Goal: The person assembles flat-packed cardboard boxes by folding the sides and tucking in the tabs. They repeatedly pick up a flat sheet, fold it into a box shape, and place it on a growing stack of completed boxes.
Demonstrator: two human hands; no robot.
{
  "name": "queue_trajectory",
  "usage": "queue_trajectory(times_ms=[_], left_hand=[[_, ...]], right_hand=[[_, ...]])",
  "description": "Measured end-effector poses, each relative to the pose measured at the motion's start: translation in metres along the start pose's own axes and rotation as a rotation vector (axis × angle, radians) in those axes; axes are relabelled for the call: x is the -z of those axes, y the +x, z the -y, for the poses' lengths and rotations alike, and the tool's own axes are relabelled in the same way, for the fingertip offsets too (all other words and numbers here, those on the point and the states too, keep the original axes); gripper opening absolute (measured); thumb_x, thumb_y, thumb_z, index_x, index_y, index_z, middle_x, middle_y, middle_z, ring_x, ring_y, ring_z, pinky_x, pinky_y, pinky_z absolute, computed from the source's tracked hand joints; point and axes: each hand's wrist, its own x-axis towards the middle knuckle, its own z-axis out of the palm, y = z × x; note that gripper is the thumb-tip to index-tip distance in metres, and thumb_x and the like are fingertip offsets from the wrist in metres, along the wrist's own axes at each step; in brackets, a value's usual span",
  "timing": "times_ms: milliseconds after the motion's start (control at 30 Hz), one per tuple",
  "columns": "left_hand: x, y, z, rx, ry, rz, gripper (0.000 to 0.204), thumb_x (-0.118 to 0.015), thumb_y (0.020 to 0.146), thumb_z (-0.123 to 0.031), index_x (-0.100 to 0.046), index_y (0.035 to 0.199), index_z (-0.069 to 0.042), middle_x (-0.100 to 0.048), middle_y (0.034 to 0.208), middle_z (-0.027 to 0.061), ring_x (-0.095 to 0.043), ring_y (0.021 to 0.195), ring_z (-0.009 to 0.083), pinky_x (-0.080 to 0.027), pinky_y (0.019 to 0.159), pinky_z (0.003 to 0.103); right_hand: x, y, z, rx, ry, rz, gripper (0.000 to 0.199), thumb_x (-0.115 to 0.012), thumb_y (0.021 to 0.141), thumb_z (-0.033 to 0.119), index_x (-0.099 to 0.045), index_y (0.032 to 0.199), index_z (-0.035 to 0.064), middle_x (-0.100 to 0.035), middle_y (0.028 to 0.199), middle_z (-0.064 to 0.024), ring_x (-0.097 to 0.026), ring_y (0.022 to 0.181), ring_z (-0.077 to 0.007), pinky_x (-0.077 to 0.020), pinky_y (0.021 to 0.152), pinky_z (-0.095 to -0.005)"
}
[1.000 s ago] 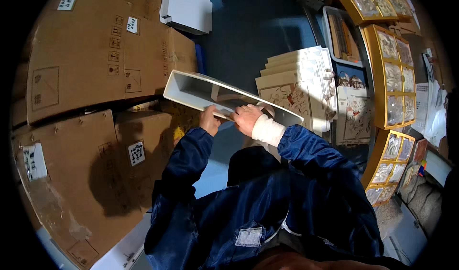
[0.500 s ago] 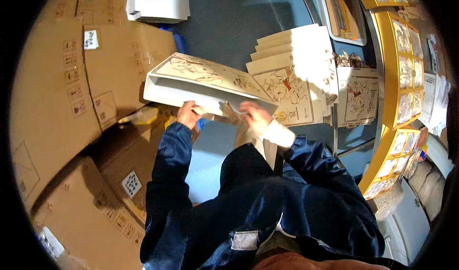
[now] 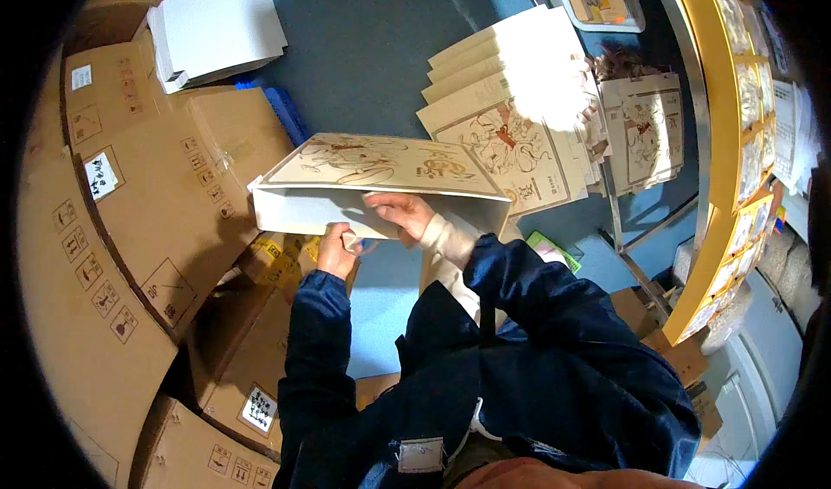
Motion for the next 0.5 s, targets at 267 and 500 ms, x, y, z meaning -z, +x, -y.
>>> queue_trajectory(times_ms=[267,500], left_hand=[[0.028,0.068,-0.065,0.016,0.313,0.001,0.014,-0.051,0.083,-0.012,-0.049,0.092,-0.001,-0.056,0.083,0.0101,-0.066,0.081,0.031,-0.03,0.039,0.024],[0.078,0.168,-0.074,-0.136,0.454,-0.176,0.015,-0.048,0.088,-0.013,-0.047,0.101,-0.007,-0.05,0.074,0.0052,-0.045,0.048,0.0132,-0.036,0.039,0.023]], right_hand=[[0.09,0.08,0.066,0.186,0.862,-0.209,0.042,-0.059,0.085,0.014,-0.045,0.123,0.0024,-0.048,0.116,-0.0166,-0.049,0.11,-0.0304,-0.041,0.099,-0.0436],[0.204,0.037,0.02,0.028,0.527,-0.403,0.048,-0.062,0.085,0.021,-0.043,0.125,0.0006,-0.048,0.122,-0.0141,-0.048,0.115,-0.0273,-0.0389,0.101,-0.0433]])
